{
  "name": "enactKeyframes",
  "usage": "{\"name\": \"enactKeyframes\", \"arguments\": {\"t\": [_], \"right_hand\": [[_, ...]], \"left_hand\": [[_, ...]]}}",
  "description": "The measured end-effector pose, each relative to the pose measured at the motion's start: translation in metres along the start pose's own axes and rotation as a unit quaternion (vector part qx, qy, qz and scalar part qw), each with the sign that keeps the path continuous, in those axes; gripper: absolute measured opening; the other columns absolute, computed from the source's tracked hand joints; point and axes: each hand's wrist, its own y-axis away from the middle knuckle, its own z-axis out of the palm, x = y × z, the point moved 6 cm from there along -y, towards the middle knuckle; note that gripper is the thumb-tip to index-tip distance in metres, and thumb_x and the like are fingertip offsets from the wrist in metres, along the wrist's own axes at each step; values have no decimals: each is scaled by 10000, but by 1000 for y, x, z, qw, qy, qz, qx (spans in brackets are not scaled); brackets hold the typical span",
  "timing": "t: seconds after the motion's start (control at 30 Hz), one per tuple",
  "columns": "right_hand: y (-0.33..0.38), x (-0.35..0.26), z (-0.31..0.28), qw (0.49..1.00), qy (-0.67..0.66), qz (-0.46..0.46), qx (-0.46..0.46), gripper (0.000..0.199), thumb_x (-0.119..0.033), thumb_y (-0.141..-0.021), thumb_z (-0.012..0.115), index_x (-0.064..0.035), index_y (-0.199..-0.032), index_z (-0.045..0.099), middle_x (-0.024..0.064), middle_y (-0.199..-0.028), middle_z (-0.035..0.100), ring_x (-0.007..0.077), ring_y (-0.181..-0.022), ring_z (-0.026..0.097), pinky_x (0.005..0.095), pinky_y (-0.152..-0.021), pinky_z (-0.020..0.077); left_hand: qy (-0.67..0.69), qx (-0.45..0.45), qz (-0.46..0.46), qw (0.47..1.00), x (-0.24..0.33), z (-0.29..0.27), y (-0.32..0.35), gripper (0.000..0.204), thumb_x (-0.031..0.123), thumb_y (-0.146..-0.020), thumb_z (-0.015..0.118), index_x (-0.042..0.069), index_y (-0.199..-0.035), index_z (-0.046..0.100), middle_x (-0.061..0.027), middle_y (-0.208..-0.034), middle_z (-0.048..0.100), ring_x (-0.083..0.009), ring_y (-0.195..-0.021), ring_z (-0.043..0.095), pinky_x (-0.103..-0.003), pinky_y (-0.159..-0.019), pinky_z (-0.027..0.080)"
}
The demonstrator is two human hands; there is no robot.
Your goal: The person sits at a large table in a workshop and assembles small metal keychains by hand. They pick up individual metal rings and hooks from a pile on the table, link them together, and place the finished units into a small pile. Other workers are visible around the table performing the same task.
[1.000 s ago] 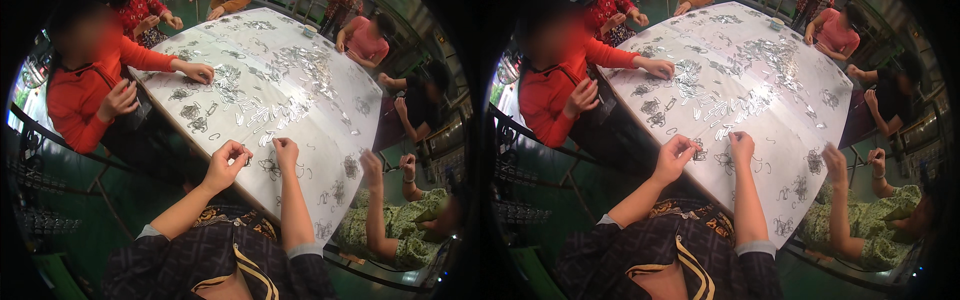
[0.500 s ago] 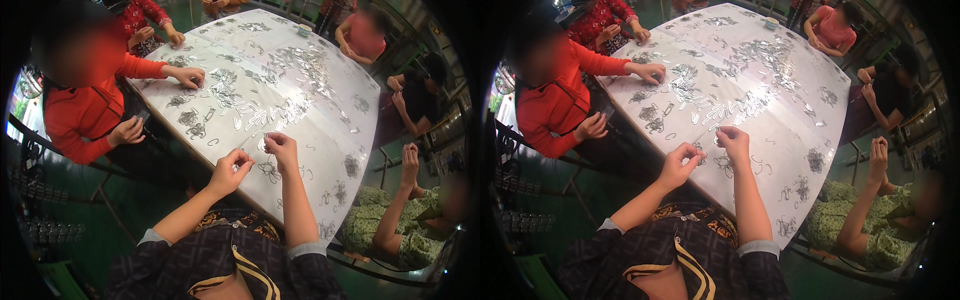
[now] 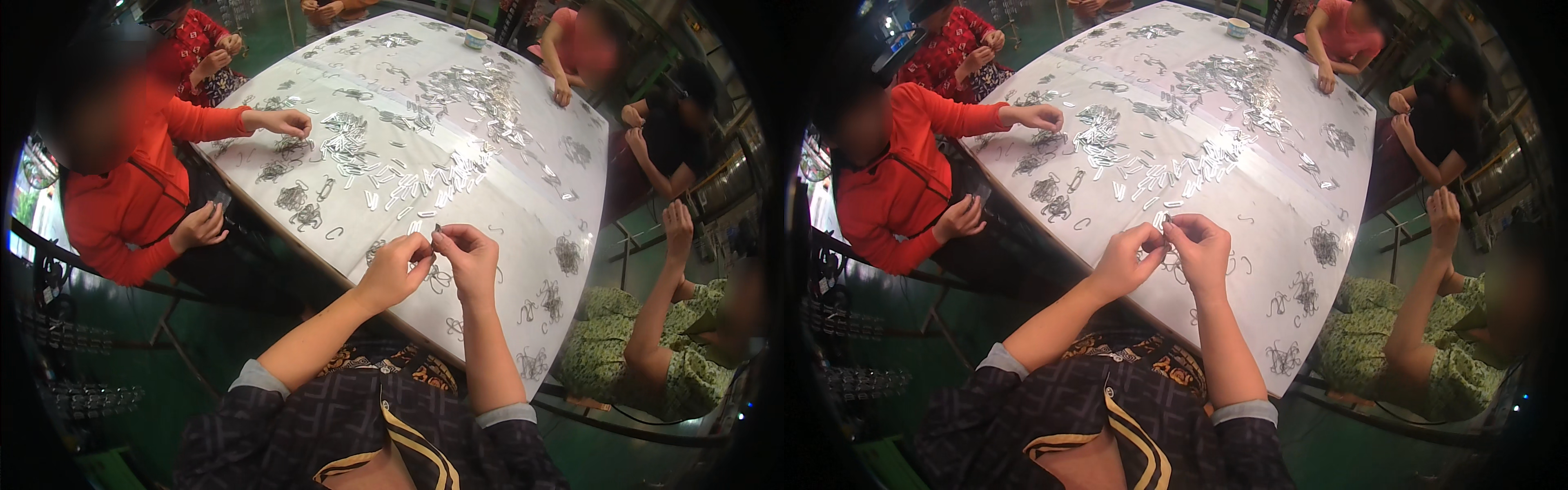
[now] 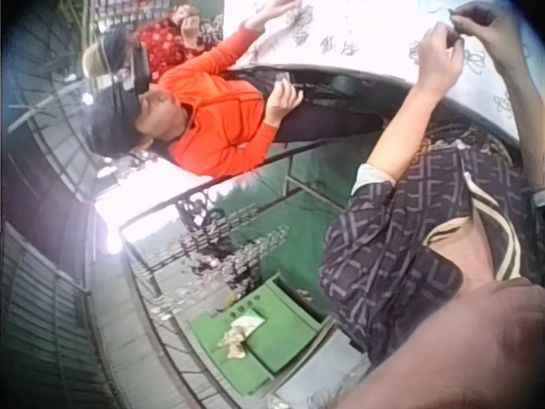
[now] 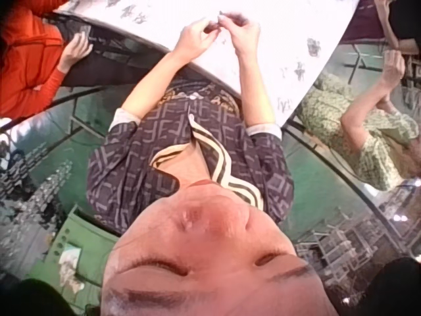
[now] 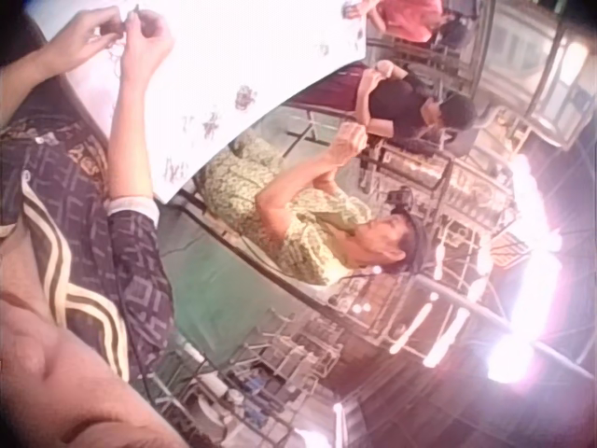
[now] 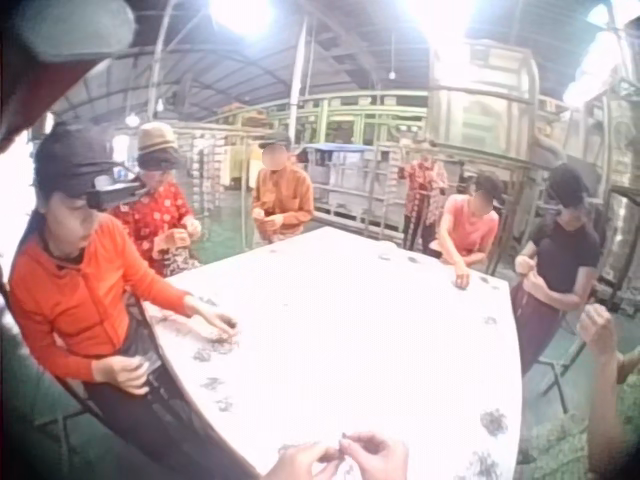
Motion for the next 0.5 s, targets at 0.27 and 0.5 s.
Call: {"name": "enactKeyframes", "arguments": {"t": [0.27, 0.5], "right_hand": [[5, -18, -31, 988, 68, -98, 96, 118, -20, -832, 726, 45, -910, 665, 59, -807, 680, 106, -724, 630, 228, -675, 505], [13, -36, -56, 971, 113, -141, 157, 98, -2, -834, 705, 39, -914, 665, 52, -799, 674, 101, -716, 625, 220, -669, 492]], "left_hand": [[-28, -68, -71, 995, -37, 3, -29, 173, 114, -817, 693, 10, -955, 691, -146, -911, 699, -287, -802, 655, -359, -718, 521], [-447, -155, 28, 881, -76, 73, -27, 66, 71, -756, 643, 41, -765, 701, -129, -843, 650, -291, -820, 639, -389, -725, 539]]}}
